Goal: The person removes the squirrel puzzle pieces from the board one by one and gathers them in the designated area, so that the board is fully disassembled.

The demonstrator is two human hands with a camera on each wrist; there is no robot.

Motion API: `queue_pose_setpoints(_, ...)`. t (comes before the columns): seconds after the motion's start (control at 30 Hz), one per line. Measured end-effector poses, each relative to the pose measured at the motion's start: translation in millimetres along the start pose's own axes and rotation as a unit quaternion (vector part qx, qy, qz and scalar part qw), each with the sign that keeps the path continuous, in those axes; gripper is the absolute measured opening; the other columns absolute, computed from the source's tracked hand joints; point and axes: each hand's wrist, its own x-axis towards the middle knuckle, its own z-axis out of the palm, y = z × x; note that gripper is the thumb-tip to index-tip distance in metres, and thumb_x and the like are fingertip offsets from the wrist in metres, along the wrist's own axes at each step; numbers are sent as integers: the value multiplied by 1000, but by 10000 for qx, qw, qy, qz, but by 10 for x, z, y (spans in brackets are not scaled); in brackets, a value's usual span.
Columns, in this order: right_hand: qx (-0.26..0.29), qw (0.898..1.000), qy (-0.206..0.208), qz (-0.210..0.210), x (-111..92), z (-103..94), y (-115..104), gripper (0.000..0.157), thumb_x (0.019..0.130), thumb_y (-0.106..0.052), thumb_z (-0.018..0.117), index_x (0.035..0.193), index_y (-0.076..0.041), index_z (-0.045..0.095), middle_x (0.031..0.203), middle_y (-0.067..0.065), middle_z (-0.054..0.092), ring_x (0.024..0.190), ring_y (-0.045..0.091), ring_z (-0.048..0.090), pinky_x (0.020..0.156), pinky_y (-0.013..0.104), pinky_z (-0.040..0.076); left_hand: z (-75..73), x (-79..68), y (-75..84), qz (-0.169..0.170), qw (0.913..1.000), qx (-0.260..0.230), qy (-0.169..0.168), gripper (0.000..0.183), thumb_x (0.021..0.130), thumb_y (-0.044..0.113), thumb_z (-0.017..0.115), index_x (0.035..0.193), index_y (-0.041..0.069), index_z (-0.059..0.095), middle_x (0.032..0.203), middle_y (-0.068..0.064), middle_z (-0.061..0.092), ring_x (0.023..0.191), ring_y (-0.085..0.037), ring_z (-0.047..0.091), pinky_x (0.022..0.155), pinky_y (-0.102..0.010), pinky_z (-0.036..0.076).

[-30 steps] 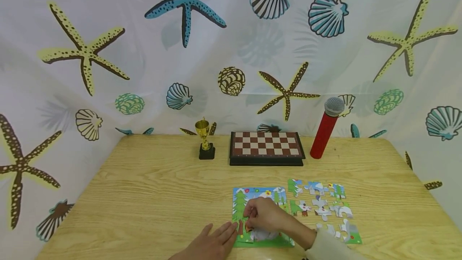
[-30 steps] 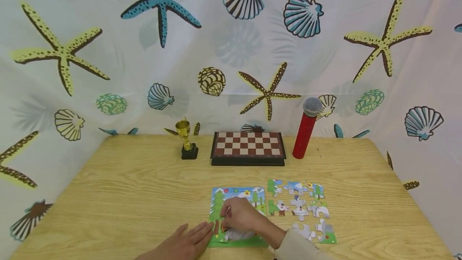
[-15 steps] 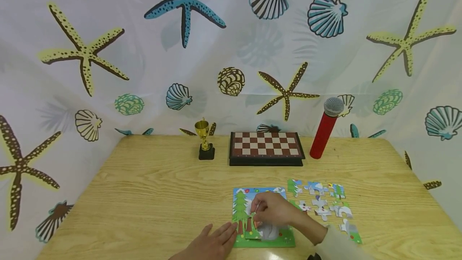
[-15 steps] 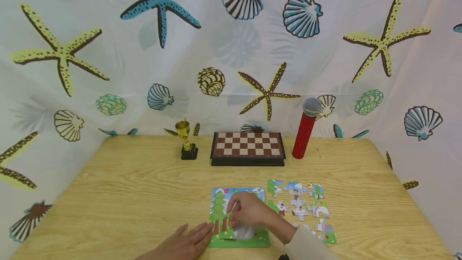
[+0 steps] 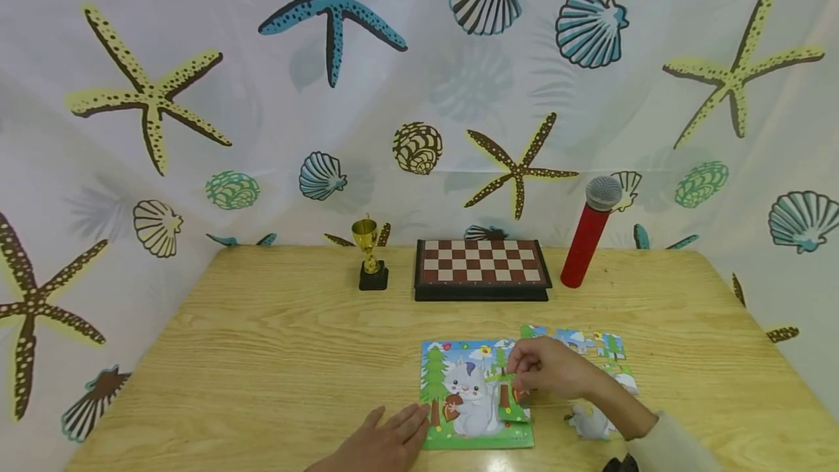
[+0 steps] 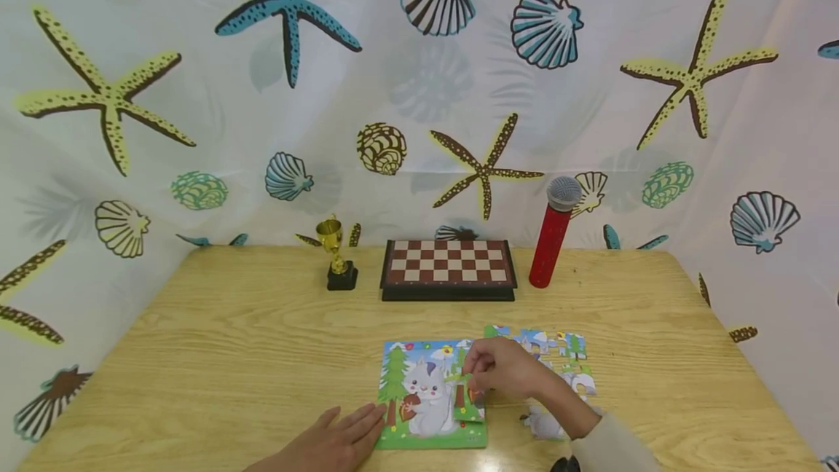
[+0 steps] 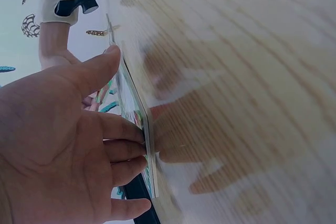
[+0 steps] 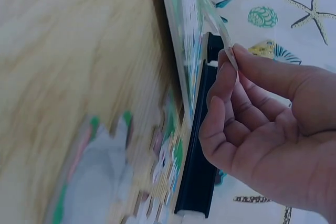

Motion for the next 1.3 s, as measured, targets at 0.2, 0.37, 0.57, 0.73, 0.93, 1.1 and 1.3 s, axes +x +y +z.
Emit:
queue_pose_setpoints(0.2, -106, 9999, -48, 82, -114, -102, 80, 12, 89, -2, 60, 95, 7, 58, 74, 6, 59, 61, 5, 48, 57, 20, 42, 38, -1, -43, 85, 9999, 120, 36, 78, 90, 69, 33, 142, 12, 45, 152, -1, 37, 139, -14, 38, 97, -48, 44)
queue_pose_setpoints(0.37, -235, 9994, -256, 84, -202, -180, 101, 11, 88, -4, 61, 93, 6, 59, 72, 5, 59, 60, 5, 48, 58, 20, 43, 50, -6, -69, 149, 9998, 75, 67, 79, 91, 69, 31, 141, 10, 45, 152, -3, 38, 138, -17, 39, 96, -50, 44)
queue_pose_setpoints(0.57, -179, 9983, -495, 268, -262, -225, 101, 9, 87, -2, 61, 91, 6, 60, 70, 6, 58, 57, 6, 47, 53, 20, 39, 6, -30, -37, -11, 10000, -60, -42, 76, 90, 67, 37, 142, 12, 45, 152, -1, 38, 139, -15, 37, 99, -49, 42)
queue_pose_setpoints(0.73, -396, 9976, -387, 421, -275, -214, 96, 6, 83, 1, 63, 88, 4, 61, 71, 8, 61, 57, 7, 50, 51, 20, 40, -12, -43, -28, -39, 10000, -66, -59, 75, 90, 66, 38, 141, 11, 46, 151, -2, 38, 139, -15, 38, 99, -49, 42)
queue_pose_setpoints(0.93, -893, 9947, -144, 496, -230, -146, 91, 8, 79, 4, 68, 81, -2, 63, 72, 4, 60, 60, 8, 53, 54, 22, 45, -16, -54, -29, -30, 10000, 62, 12, 76, 90, 68, 37, 141, 12, 46, 151, -2, 39, 138, -14, 39, 98, -47, 43)
queue_pose_setpoints(1.1, -1118, 9918, -51, 608, -210, -103, 75, 9, 80, 3, 68, 82, -3, 63, 70, 2, 58, 60, 8, 51, 55, 22, 44, -30, -46, -31, -85, 9999, -114, -96, 76, 90, 67, 37, 142, 12, 45, 152, -1, 38, 139, -15, 38, 99, -48, 41)
queue_pose_setpoints(1.3, -1338, 9890, 257, 578, -268, -202, 48, 1, 87, -4, 63, 87, -3, 63, 74, 4, 60, 63, 10, 51, 57, 23, 43, -50, -62, -52, -141, 9997, -120, -129, 79, 90, 69, 35, 143, 12, 44, 152, -1, 37, 140, -15, 36, 100, -49, 41)
